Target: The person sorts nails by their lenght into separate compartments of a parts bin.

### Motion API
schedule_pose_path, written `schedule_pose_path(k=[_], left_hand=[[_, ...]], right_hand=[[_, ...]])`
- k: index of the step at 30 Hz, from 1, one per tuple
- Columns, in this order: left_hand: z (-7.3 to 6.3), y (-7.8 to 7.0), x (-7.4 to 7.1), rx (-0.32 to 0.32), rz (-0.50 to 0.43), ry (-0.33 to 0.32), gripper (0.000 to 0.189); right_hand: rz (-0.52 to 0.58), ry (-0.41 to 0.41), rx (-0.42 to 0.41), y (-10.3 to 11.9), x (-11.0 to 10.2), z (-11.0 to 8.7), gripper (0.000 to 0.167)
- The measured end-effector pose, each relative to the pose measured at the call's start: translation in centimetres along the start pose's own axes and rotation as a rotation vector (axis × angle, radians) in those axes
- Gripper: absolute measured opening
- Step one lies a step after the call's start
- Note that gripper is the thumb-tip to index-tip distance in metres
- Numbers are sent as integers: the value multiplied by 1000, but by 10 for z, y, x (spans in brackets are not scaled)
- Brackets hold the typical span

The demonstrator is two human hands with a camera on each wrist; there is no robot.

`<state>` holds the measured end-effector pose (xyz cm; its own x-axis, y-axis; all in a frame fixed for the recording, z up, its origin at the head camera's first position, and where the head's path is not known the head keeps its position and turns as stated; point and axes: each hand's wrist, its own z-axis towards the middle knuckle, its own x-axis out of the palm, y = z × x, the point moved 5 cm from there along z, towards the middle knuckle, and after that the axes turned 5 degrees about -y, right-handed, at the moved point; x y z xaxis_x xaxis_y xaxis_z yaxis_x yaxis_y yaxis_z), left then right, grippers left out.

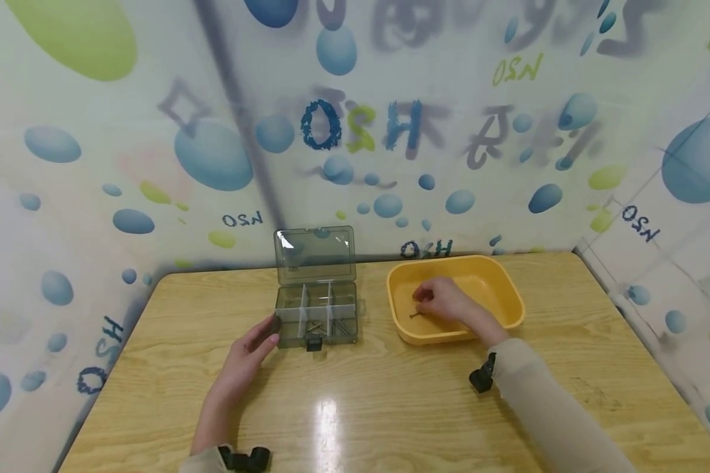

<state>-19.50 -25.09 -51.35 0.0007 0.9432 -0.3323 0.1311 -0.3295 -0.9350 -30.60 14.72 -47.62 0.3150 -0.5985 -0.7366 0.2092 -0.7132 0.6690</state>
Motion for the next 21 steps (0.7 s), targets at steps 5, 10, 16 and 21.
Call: schedule_pose_path(k=[5,10,16,21], left_hand=[[-1,-3,0,0,6,-2,61],[-2,-5,0,-7,-14,9,60],[-2,-5,-1,-6,-28,10,61],[-2,-4,-1,-12,-39,16,62]], right_hand=[[-39,22,-71,-2,-3,-5,12],[-33,45,-100,-1,-4,-9,11],[-46,59,-126,2,-2,-8,11],[-83,73,-198,5,2,-6,11]])
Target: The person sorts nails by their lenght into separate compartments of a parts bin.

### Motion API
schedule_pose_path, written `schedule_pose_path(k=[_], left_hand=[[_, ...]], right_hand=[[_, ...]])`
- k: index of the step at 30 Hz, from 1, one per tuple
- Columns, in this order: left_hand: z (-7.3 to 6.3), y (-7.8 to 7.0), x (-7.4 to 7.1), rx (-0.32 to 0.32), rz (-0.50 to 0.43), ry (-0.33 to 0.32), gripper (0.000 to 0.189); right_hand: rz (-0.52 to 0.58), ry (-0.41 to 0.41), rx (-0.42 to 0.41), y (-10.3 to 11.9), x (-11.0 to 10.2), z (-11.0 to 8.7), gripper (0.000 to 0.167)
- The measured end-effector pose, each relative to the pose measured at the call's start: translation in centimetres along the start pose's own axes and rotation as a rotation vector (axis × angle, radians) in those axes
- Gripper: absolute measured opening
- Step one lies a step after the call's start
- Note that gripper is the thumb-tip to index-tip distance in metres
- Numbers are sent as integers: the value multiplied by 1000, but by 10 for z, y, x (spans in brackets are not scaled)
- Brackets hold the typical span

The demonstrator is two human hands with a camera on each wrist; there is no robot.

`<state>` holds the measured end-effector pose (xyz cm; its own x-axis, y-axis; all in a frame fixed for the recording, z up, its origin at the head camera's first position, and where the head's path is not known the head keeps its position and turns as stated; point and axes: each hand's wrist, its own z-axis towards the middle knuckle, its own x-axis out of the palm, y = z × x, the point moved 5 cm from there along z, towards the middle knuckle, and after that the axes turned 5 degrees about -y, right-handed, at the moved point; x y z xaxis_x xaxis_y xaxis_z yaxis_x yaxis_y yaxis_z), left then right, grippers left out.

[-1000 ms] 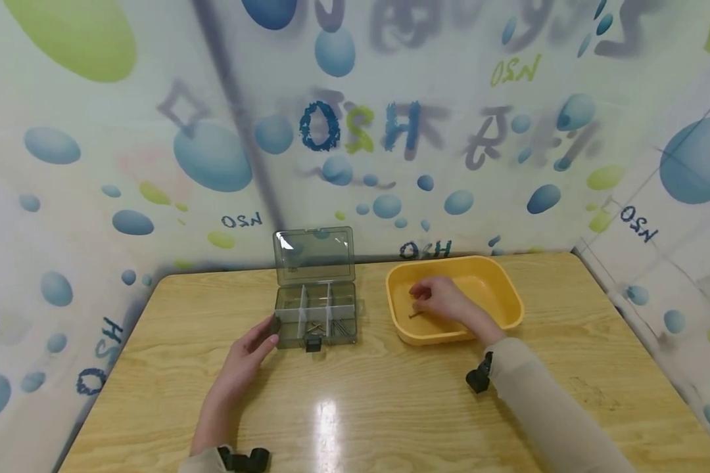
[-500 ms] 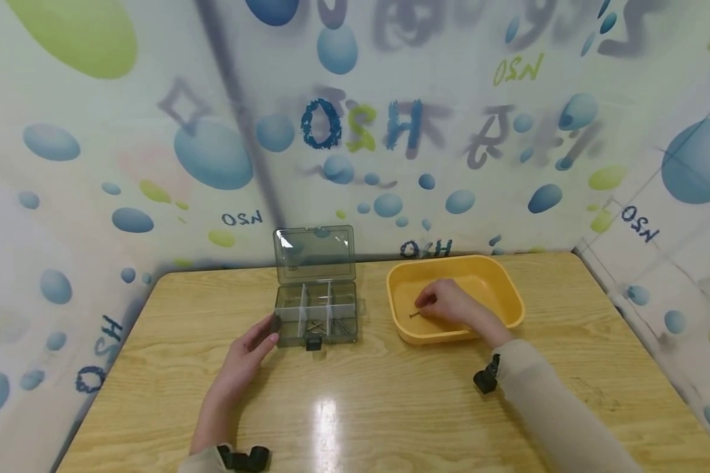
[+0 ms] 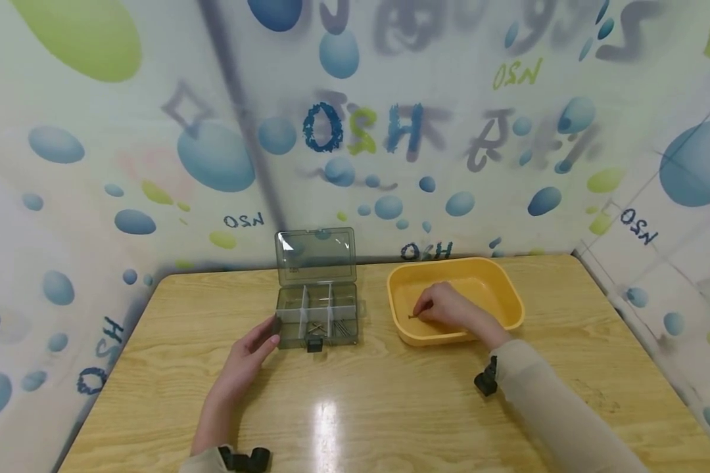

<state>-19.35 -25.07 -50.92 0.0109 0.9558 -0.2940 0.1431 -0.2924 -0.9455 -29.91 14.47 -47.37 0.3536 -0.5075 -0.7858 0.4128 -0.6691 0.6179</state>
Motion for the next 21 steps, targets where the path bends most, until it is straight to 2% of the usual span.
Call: schedule_pose_path(k=[5,15,18,21], left_hand=[[0,0,1,-1,-9,-7,60],[-1,0,2,2,-1,-12,58],[-1,0,2,6,4,-14,58],[-1,0,1,3,11,-20,58]], right_hand=[[-37,23,-51,0,4,1,11],[-41,51,-28,2,8,3,10],[-13,21,9,2,5,2,11],[4,-47,34,2,-1,1,12]])
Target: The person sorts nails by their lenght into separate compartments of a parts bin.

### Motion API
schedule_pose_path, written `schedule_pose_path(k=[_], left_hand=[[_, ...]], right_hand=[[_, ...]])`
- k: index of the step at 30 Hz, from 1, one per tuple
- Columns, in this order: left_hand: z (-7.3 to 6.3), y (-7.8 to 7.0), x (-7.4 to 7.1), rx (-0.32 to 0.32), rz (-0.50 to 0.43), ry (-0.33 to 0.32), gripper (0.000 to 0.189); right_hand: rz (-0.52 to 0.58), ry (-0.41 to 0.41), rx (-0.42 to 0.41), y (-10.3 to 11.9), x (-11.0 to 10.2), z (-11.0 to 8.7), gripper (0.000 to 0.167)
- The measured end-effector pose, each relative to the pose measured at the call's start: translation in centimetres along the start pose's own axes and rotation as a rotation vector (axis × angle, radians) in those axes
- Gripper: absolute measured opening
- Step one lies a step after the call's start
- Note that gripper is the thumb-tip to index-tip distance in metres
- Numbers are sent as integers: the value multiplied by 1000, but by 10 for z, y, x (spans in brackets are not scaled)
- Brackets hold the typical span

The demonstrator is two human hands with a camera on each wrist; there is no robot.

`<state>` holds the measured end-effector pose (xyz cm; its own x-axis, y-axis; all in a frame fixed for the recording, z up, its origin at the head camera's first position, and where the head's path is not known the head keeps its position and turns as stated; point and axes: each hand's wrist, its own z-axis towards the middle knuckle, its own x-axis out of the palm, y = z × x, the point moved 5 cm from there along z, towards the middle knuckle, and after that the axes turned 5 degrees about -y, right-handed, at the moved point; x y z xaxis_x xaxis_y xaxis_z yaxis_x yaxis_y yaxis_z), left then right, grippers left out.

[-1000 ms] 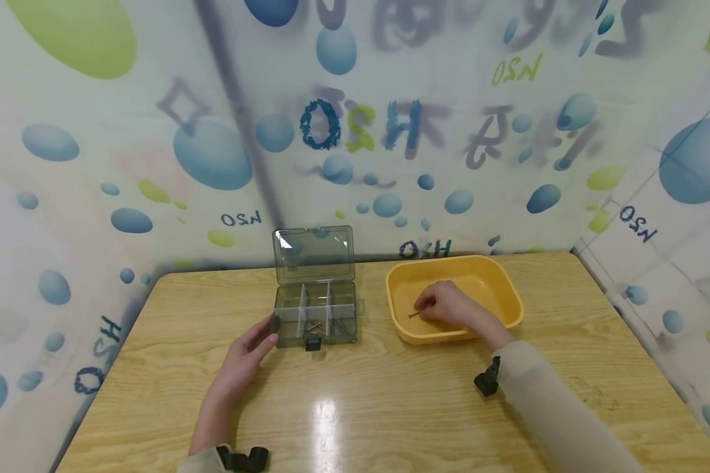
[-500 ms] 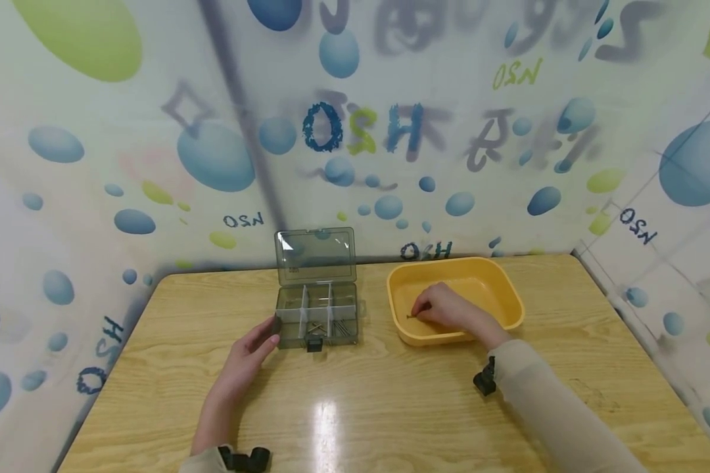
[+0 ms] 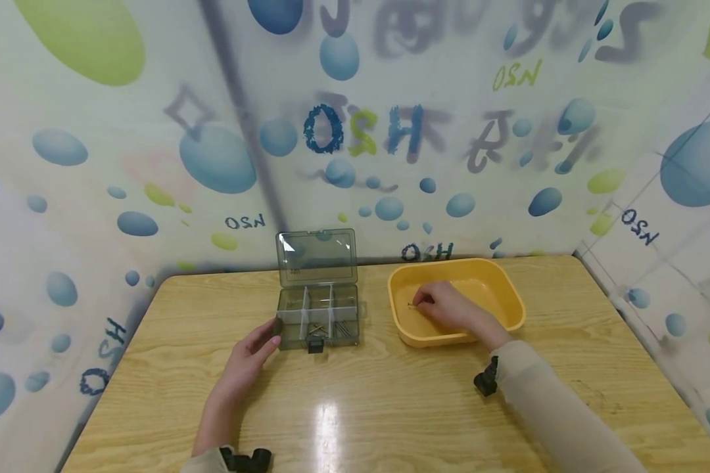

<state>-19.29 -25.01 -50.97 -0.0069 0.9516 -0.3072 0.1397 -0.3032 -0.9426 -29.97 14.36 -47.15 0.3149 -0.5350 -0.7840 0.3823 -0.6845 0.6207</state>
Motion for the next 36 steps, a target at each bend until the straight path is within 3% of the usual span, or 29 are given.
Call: schedule_pose_path(k=[5,19,25,36], left_hand=[[1,-1,1,-1,-1,1,58],[-1,-3,0,8,8,14,60],[0,-2,-2,9,11,10,60],[0,-1,0,19,-8,13,60]], right_hand=[[20,-89,-1,3,-9,-1,12],[45,-158,-68,28,-13,-6,12],[102,-162,-63,42,-9,-6,12],[134,-143,-158,69,-2,-6,11]])
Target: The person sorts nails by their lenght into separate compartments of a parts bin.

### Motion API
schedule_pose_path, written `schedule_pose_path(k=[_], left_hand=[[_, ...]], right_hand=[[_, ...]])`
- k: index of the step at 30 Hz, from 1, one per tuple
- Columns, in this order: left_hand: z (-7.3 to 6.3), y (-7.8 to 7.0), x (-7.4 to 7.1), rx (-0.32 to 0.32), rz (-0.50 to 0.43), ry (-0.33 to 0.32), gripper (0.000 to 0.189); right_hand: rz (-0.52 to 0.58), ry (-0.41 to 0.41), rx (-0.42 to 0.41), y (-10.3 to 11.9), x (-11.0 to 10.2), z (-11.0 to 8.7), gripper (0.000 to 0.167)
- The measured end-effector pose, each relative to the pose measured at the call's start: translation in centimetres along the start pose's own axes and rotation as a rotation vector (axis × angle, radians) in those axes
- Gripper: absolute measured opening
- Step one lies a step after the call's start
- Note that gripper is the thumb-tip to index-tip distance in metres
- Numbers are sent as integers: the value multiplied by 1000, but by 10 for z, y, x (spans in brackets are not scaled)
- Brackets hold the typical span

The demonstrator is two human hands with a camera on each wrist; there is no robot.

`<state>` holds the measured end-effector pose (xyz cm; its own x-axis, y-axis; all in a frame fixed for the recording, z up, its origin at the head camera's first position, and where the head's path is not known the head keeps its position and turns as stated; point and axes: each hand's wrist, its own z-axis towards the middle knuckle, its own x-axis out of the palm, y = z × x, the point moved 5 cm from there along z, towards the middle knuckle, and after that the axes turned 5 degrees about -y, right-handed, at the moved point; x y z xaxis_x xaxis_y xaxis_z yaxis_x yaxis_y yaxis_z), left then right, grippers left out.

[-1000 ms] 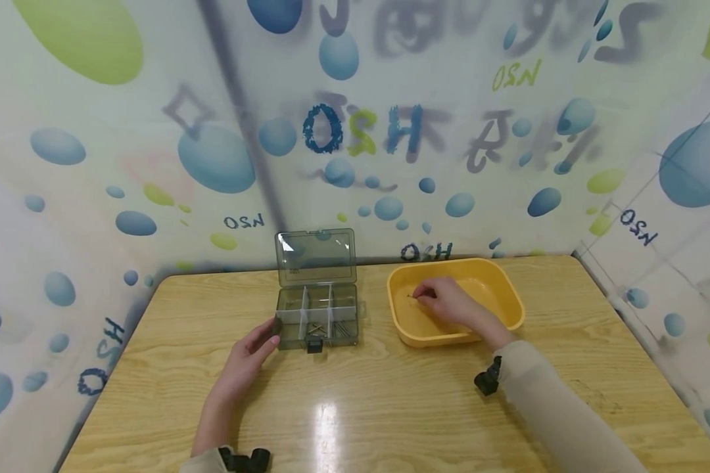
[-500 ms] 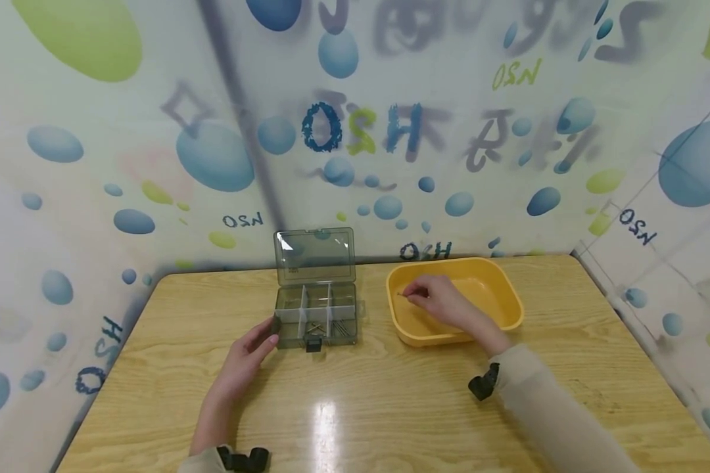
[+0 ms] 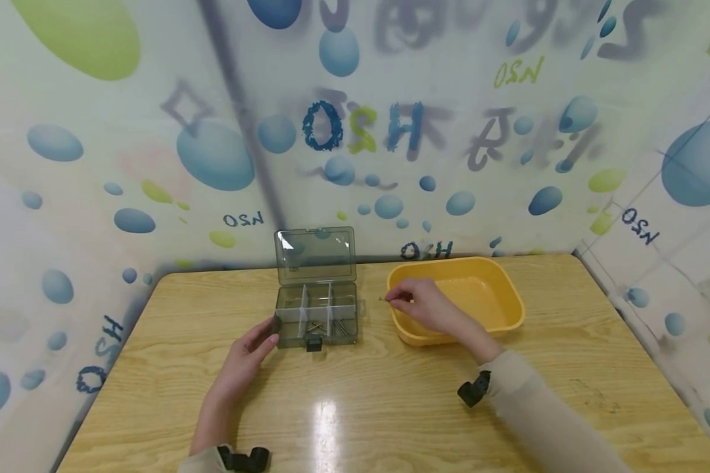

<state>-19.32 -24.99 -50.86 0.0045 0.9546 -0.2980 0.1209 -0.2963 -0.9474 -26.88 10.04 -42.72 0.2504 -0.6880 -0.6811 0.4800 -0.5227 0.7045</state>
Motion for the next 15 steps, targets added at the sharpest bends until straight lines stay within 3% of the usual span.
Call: schedule_pose_path(k=[15], left_hand=[[0,2,0,-8,11,3,61]], right_hand=[[73,27,-37,34,25,17,12]])
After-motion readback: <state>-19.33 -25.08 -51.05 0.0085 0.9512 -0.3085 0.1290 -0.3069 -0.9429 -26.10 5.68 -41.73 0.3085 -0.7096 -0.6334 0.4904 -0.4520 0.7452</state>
